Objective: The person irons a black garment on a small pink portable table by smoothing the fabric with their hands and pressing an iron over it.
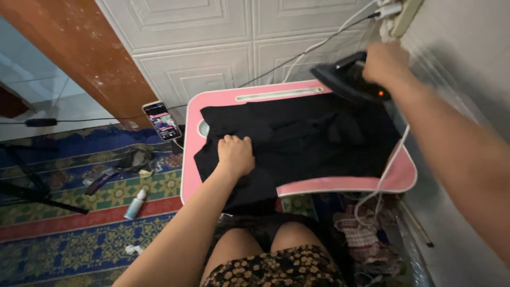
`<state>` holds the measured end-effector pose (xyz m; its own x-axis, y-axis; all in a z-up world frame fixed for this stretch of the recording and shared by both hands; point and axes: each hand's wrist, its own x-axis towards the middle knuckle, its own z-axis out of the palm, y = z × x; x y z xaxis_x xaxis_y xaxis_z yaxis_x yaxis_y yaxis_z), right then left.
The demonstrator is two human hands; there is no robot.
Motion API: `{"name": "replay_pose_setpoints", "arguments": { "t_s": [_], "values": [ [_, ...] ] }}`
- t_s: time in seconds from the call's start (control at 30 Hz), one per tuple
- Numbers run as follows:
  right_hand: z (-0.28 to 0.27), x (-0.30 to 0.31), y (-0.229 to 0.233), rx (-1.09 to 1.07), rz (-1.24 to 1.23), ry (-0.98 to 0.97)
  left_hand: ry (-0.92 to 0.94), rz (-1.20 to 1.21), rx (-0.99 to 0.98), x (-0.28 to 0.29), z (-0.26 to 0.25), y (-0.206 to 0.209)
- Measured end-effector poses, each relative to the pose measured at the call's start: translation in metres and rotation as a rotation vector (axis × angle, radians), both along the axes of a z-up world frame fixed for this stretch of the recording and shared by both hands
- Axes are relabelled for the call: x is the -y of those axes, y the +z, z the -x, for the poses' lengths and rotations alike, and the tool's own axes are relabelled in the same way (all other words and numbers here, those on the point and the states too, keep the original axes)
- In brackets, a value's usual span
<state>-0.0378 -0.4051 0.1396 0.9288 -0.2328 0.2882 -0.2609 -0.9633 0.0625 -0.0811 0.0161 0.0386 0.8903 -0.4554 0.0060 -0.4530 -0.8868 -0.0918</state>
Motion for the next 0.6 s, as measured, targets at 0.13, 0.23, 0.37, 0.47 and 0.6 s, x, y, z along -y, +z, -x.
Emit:
{"name": "replay_pose_setpoints", "arguments": {
  "t_s": [0.13,0.23,0.37,0.47,0.6],
  "values": [
    [0.005,0.032,0.036,0.11,0.17,0.099,0.113,0.033,0.024,0.014,0.018,0.011],
    [0.01,0.04,0.058,0.259,0.115,0.191,0.043,0.304,0.163,0.035,0.028,0.024],
    [-0.009,0.046,0.056,0.5,0.083,0.247,-0.044,0.542,0.134,0.067,0.018,0.043],
    [-0.026,0.035,0.046,0.626,-0.082,0.227,-0.138,0.673,0.082,0.073,0.007,0.05],
    [-0.045,-0.006,0.05,0.721,-0.301,0.267,-0.16,0.763,0.067,0.063,-0.004,0.047]
  ]
}}
